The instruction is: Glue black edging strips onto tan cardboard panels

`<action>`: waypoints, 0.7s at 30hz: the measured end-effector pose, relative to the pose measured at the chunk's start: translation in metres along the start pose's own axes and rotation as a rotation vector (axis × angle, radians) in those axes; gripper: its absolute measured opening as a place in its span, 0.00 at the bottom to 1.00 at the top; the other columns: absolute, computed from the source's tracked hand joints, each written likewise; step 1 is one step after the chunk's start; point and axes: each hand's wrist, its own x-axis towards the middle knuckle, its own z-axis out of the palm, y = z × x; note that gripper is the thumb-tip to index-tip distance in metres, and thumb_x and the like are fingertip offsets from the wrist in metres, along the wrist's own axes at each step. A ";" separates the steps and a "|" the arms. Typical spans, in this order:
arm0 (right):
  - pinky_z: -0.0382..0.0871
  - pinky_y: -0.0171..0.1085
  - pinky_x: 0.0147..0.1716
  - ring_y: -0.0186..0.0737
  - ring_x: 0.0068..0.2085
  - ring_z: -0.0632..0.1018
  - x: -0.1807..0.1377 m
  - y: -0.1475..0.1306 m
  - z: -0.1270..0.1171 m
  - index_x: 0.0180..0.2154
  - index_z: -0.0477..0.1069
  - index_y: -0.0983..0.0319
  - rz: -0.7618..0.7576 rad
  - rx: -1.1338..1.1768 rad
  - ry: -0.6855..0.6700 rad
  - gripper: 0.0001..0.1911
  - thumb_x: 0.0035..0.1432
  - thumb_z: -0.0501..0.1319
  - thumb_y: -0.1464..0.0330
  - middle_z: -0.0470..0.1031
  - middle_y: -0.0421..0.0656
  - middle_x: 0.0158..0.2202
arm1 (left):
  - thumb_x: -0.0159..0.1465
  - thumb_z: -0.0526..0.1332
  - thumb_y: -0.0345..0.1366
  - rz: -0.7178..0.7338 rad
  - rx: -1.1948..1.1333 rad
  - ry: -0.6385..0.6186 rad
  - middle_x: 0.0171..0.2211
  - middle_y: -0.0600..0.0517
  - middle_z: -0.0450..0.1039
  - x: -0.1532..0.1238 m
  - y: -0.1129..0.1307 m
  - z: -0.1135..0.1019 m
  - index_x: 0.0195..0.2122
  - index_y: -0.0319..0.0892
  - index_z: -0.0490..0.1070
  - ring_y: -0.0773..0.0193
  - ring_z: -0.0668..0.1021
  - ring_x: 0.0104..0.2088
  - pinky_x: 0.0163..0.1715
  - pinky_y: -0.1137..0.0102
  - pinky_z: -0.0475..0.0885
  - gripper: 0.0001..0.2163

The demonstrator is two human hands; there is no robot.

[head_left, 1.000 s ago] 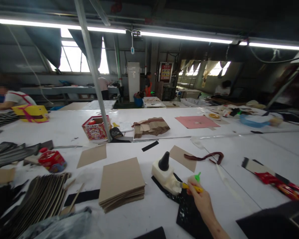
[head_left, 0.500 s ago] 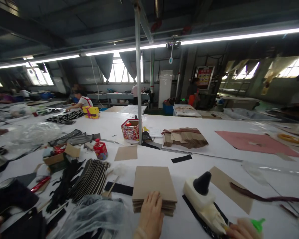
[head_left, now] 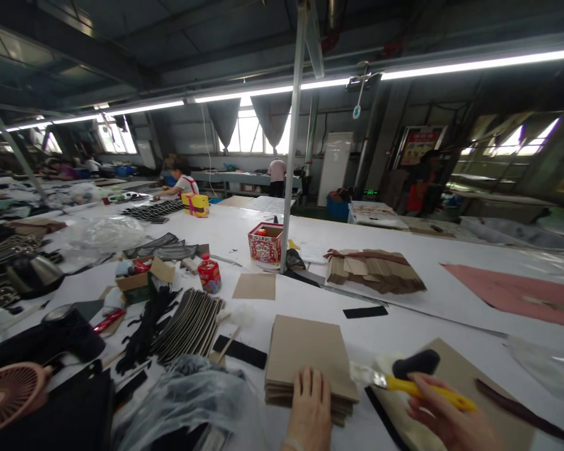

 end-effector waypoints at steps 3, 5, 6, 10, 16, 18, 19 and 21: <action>0.77 0.41 0.26 0.43 0.25 0.76 0.002 -0.032 0.068 0.32 0.71 0.60 0.129 0.198 -0.185 0.18 0.42 0.70 0.56 0.73 0.40 0.25 | 0.62 0.54 0.42 0.041 0.049 0.070 0.56 0.37 0.66 -0.002 -0.003 0.011 0.58 0.35 0.60 0.42 0.67 0.56 0.52 0.46 0.67 0.26; 0.76 0.37 0.23 0.38 0.23 0.74 0.005 -0.041 0.105 0.31 0.69 0.60 0.168 0.235 -0.280 0.17 0.43 0.69 0.57 0.72 0.38 0.23 | 0.62 0.54 0.44 0.059 0.076 0.127 0.55 0.38 0.67 -0.004 -0.006 0.019 0.58 0.35 0.61 0.42 0.69 0.55 0.50 0.47 0.69 0.25; 0.75 0.36 0.22 0.36 0.22 0.73 0.007 -0.043 0.120 0.31 0.67 0.60 0.181 0.230 -0.317 0.17 0.44 0.69 0.58 0.71 0.37 0.23 | 0.62 0.54 0.44 0.060 0.090 0.165 0.55 0.38 0.67 -0.004 -0.007 0.024 0.58 0.35 0.61 0.43 0.70 0.54 0.50 0.48 0.70 0.25; 0.74 0.34 0.19 0.33 0.20 0.71 0.017 -0.037 0.167 0.29 0.64 0.61 0.212 0.126 -0.400 0.14 0.44 0.66 0.61 0.70 0.35 0.21 | 0.62 0.54 0.44 0.043 0.145 0.320 0.52 0.40 0.70 -0.002 -0.010 0.052 0.55 0.37 0.64 0.44 0.70 0.54 0.49 0.49 0.70 0.23; 0.70 0.32 0.14 0.35 0.16 0.71 0.029 -0.022 0.208 0.26 0.63 0.60 0.222 0.004 -0.423 0.07 0.42 0.60 0.66 0.68 0.35 0.15 | 0.60 0.56 0.46 0.020 0.154 0.416 0.47 0.41 0.74 0.005 -0.009 0.076 0.50 0.40 0.70 0.44 0.74 0.49 0.46 0.50 0.71 0.21; 0.70 0.33 0.13 0.36 0.16 0.72 0.037 -0.019 0.216 0.25 0.64 0.60 0.211 -0.014 -0.423 0.06 0.41 0.59 0.66 0.68 0.35 0.15 | 0.61 0.56 0.45 -0.013 0.151 0.421 0.47 0.43 0.75 0.006 -0.008 0.073 0.49 0.43 0.70 0.45 0.74 0.49 0.47 0.51 0.69 0.18; 0.71 0.33 0.14 0.36 0.16 0.72 0.042 -0.018 0.218 0.25 0.64 0.60 0.201 -0.020 -0.414 0.06 0.41 0.59 0.66 0.69 0.35 0.14 | 0.61 0.56 0.43 -0.025 0.152 0.420 0.47 0.45 0.75 0.006 -0.008 0.070 0.49 0.44 0.71 0.47 0.74 0.49 0.48 0.52 0.69 0.17; 0.72 0.34 0.15 0.37 0.16 0.73 0.057 -0.016 0.221 0.25 0.64 0.60 0.171 -0.030 -0.368 0.06 0.42 0.58 0.66 0.69 0.35 0.14 | 0.62 0.56 0.39 -0.026 0.164 0.429 0.46 0.47 0.76 0.007 -0.008 0.065 0.47 0.45 0.72 0.49 0.75 0.48 0.48 0.55 0.69 0.14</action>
